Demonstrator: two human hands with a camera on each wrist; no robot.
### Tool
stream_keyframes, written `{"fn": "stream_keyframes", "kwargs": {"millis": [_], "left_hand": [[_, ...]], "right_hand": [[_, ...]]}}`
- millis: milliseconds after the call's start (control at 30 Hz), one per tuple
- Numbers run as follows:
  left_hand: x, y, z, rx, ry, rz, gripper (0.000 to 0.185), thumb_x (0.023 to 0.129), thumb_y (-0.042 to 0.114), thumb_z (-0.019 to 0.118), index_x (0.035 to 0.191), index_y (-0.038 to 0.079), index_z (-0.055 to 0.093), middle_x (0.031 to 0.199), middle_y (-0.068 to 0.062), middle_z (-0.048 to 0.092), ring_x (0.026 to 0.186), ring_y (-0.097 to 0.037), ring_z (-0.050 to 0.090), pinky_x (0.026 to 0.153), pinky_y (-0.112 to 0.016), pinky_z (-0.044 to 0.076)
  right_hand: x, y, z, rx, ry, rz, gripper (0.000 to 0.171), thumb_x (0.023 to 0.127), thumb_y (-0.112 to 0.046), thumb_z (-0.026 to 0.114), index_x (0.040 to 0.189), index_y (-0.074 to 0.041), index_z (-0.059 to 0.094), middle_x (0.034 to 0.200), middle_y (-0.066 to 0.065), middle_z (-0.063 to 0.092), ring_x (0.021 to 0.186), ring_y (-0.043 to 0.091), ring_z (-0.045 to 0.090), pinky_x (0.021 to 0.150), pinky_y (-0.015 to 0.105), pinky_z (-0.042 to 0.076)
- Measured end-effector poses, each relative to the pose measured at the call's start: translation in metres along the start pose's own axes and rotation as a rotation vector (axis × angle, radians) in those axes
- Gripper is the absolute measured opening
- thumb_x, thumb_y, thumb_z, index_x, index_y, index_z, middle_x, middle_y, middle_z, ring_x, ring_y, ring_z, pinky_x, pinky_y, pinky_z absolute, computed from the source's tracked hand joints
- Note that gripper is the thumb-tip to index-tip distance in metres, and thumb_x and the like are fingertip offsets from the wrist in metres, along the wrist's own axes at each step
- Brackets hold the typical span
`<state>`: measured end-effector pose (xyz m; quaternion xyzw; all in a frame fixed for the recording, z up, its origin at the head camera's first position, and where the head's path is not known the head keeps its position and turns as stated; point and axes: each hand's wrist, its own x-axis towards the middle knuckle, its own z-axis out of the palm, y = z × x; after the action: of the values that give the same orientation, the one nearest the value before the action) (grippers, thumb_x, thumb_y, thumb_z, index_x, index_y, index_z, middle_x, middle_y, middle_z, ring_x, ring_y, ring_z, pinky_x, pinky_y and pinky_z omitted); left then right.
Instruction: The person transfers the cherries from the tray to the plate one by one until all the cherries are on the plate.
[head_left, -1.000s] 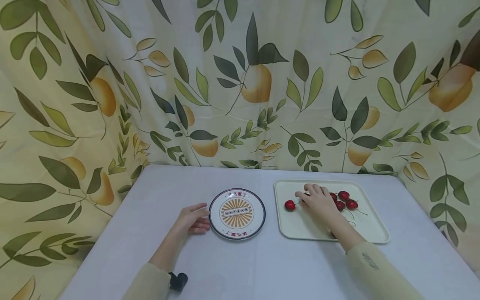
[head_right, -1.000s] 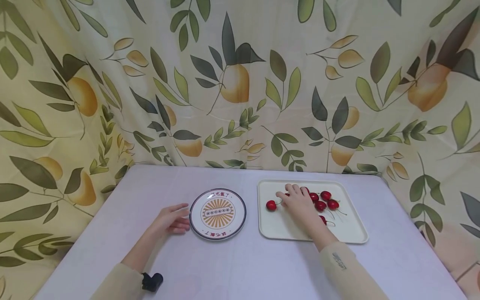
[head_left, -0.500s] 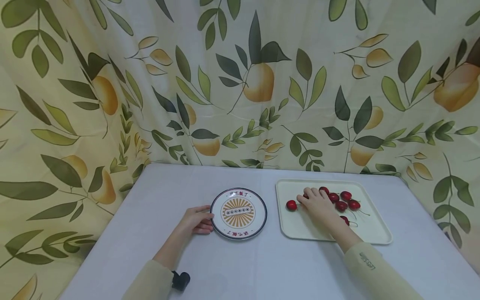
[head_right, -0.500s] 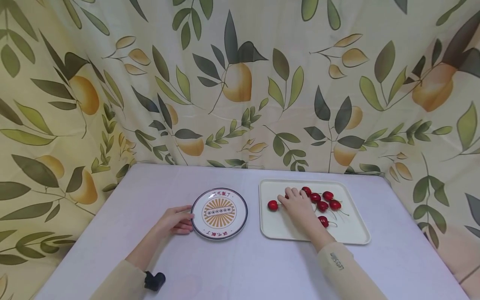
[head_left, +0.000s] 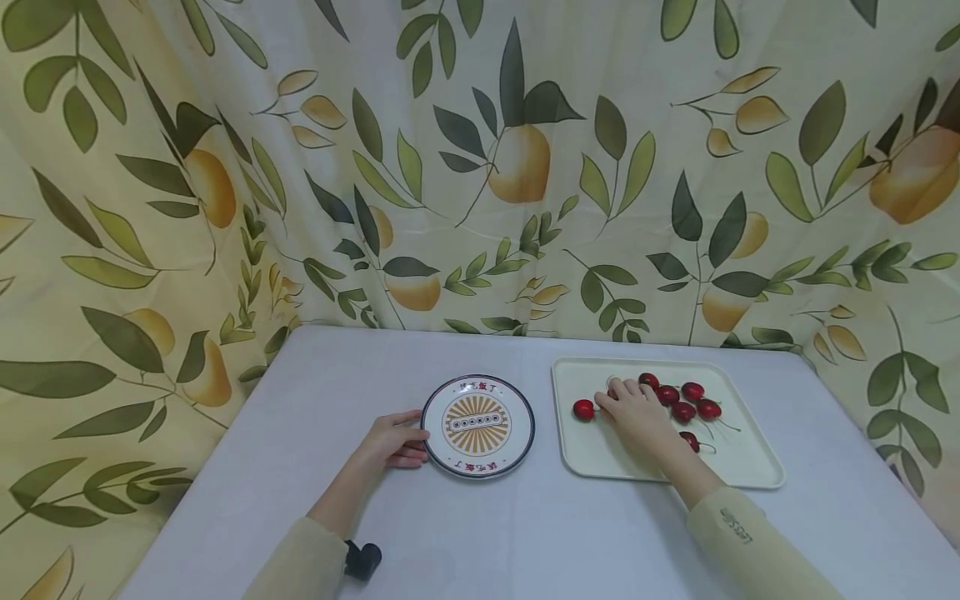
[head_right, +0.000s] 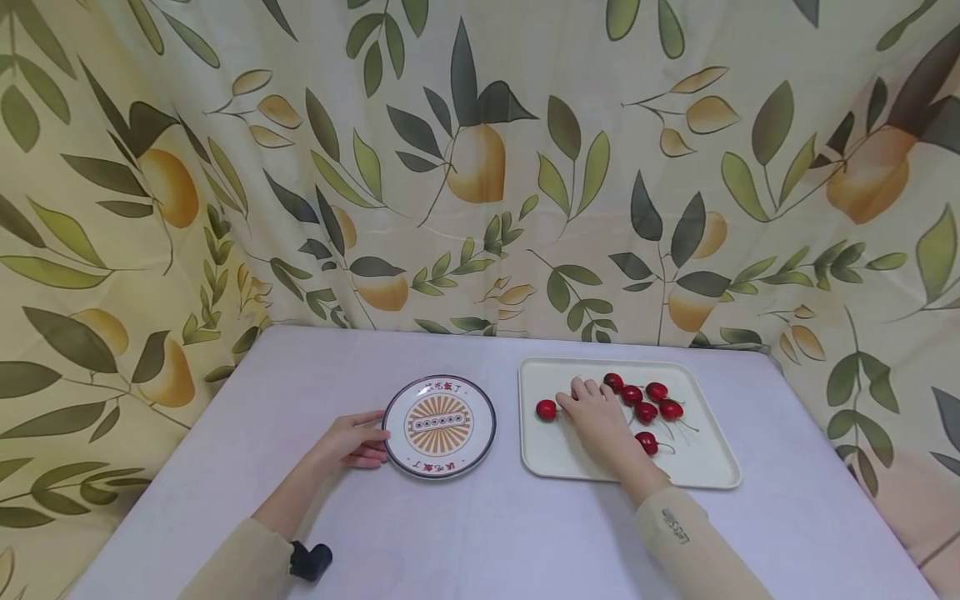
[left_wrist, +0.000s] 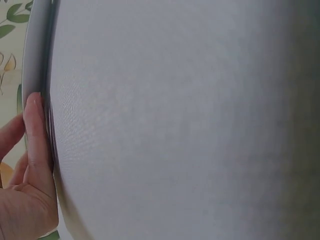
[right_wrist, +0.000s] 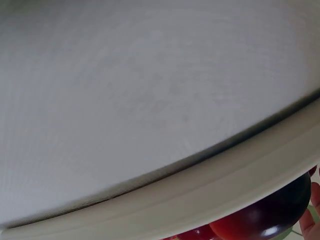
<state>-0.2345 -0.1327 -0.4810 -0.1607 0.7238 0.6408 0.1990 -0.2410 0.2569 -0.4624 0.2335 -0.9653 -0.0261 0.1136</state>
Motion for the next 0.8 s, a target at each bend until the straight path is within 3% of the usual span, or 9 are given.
{"fn": "stream_keyframes", "kwargs": {"millis": [167, 467, 800], "left_hand": [[0.001, -0.002, 0.000, 0.010, 0.009, -0.005, 0.057, 0.082, 0.007, 0.066, 0.135, 0.008, 0.045, 0.068, -0.010, 0.066, 0.055, -0.017, 0.065, 0.055, -0.031, 0.056], [0.001, -0.002, 0.000, -0.005, 0.002, -0.012, 0.057, 0.082, 0.006, 0.065, 0.135, 0.008, 0.044, 0.067, -0.009, 0.066, 0.054, -0.017, 0.065, 0.054, -0.031, 0.056], [0.002, 0.000, -0.001, -0.014, -0.015, -0.015, 0.060, 0.082, 0.004, 0.065, 0.137, 0.007, 0.042, 0.065, -0.009, 0.065, 0.052, -0.017, 0.064, 0.053, -0.032, 0.056]], "right_hand": [[0.001, 0.000, 0.001, 0.031, 0.001, 0.005, 0.013, 0.087, -0.016, 0.062, 0.099, -0.015, 0.058, 0.099, 0.012, 0.046, 0.093, 0.032, 0.044, 0.083, 0.049, 0.039], [0.020, -0.013, -0.008, 0.051, 0.112, -0.049, 0.007, 0.087, -0.014, 0.060, 0.093, -0.015, 0.055, 0.087, 0.008, 0.041, 0.085, 0.029, 0.043, 0.074, 0.046, 0.039], [0.055, -0.051, -0.017, 0.110, 0.053, -0.013, 0.009, 0.089, -0.016, 0.060, 0.097, -0.018, 0.057, 0.092, 0.007, 0.045, 0.092, 0.027, 0.043, 0.082, 0.047, 0.040]]}}
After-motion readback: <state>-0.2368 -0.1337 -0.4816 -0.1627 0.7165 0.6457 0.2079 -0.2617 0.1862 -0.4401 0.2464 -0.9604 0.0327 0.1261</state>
